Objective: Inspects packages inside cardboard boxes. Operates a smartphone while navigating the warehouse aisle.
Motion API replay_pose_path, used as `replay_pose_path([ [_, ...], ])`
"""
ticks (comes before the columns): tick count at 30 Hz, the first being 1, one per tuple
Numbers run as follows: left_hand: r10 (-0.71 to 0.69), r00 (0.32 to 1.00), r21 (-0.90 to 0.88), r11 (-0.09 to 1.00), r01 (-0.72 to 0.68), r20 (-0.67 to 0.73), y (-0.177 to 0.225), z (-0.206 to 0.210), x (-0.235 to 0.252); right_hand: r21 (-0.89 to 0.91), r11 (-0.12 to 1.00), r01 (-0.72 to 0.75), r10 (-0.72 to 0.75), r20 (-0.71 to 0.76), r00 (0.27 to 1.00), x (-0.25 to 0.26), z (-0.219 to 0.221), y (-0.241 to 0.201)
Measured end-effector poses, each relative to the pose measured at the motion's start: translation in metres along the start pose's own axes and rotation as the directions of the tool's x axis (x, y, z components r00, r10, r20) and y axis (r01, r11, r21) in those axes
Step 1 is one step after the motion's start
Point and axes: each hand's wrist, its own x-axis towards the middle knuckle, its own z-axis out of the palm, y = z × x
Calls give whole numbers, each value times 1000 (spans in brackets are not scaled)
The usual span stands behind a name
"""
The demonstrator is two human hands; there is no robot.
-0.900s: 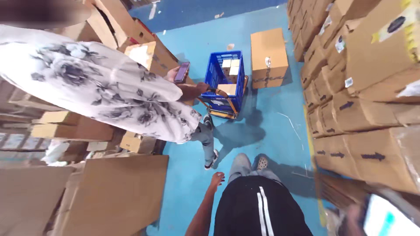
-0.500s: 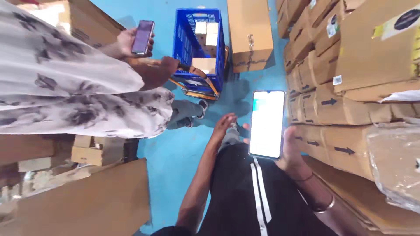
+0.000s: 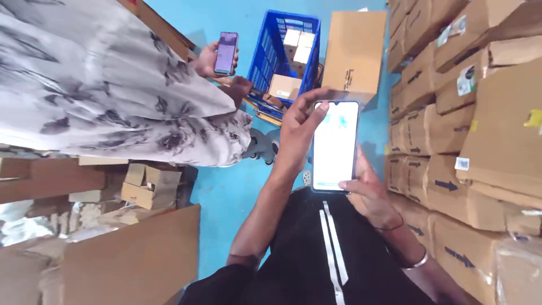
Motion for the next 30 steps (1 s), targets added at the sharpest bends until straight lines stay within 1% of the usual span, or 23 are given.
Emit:
replay_pose_path([
  [3, 33, 992, -13, 999, -35, -123, 11, 8, 33, -73, 996, 48, -40, 112, 993, 35, -20, -17],
  [6, 16, 979, -49, 998, -27, -202, 20, 16, 57, -62, 998, 26, -15, 177, 984, 65, -36, -35],
  [7, 18, 982, -59, 998, -29, -189, 23, 17, 63, -58, 998, 16, -4, 196, 981, 76, -42, -42],
  [10, 11, 998, -86, 996, -16, -57, 30, 13, 77, -57, 998, -20, 33, 237, 971, 102, -57, -63],
  [12, -1, 999, -102, 995, -2, -33, 33, 14, 83, -69, 997, -33, 50, 262, 964, 117, -66, -74],
  [17, 27, 995, -120, 992, -38, -96, 36, 11, 100, -74, 993, -88, 107, 327, 939, 150, -75, -86],
  [23, 15, 989, -111, 993, -31, -146, 40, -2, 113, -43, 989, -139, 145, 319, 936, 170, -66, -87],
  [30, 28, 985, -115, 992, -48, -172, 44, -16, 112, -57, 983, -176, 185, 317, 930, 183, -54, -83],
])
